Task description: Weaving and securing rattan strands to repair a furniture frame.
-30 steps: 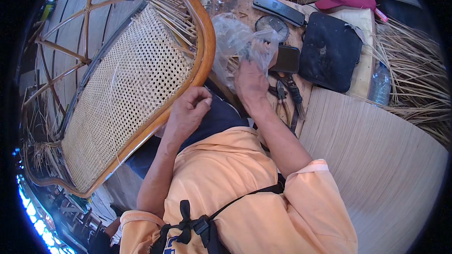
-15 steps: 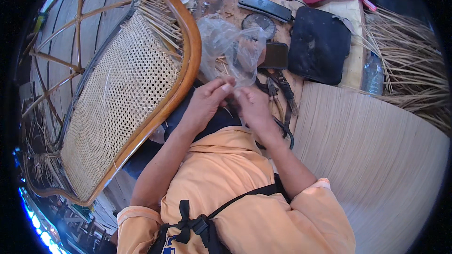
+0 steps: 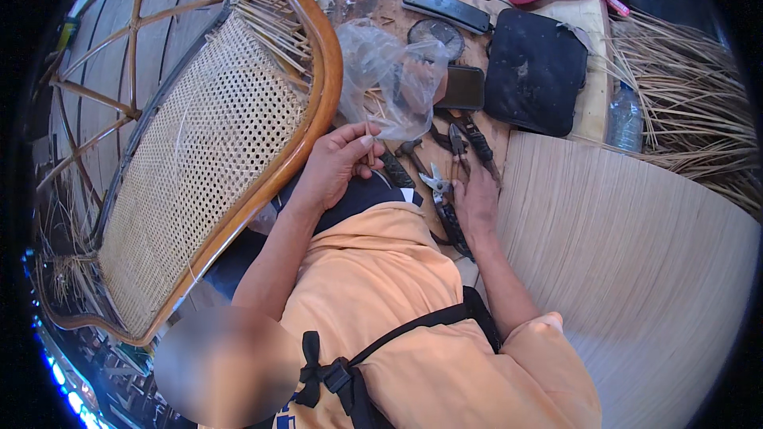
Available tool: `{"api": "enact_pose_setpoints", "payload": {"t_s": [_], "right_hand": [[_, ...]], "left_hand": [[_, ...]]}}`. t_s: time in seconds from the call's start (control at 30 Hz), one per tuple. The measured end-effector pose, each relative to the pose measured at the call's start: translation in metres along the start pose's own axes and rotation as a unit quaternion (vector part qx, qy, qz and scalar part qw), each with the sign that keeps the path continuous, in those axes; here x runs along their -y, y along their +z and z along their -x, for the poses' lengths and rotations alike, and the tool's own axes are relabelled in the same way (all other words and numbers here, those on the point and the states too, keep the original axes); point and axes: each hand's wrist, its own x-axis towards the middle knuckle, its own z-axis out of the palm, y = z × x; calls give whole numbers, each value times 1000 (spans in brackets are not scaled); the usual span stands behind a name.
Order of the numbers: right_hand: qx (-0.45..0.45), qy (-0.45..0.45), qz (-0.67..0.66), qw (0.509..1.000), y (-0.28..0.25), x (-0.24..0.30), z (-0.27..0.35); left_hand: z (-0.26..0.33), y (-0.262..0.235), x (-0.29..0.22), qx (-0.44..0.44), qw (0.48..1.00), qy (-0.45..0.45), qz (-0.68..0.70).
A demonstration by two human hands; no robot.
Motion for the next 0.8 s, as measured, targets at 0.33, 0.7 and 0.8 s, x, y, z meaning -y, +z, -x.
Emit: {"api": "enact_pose_setpoints", "payload": {"t_s": [0.33,0.7,0.8], "right_hand": [[133,44,136,981,3,18,36],[197,42,-134,970,-40,86,-6],[202,2,-153,967,-37,104,-16]], "left_hand": [[9,-12,-12,82,990,-70,94],[14,-15,-11,137,987,-65,55],[14,-13,-10,140,987,-62,54]]}}
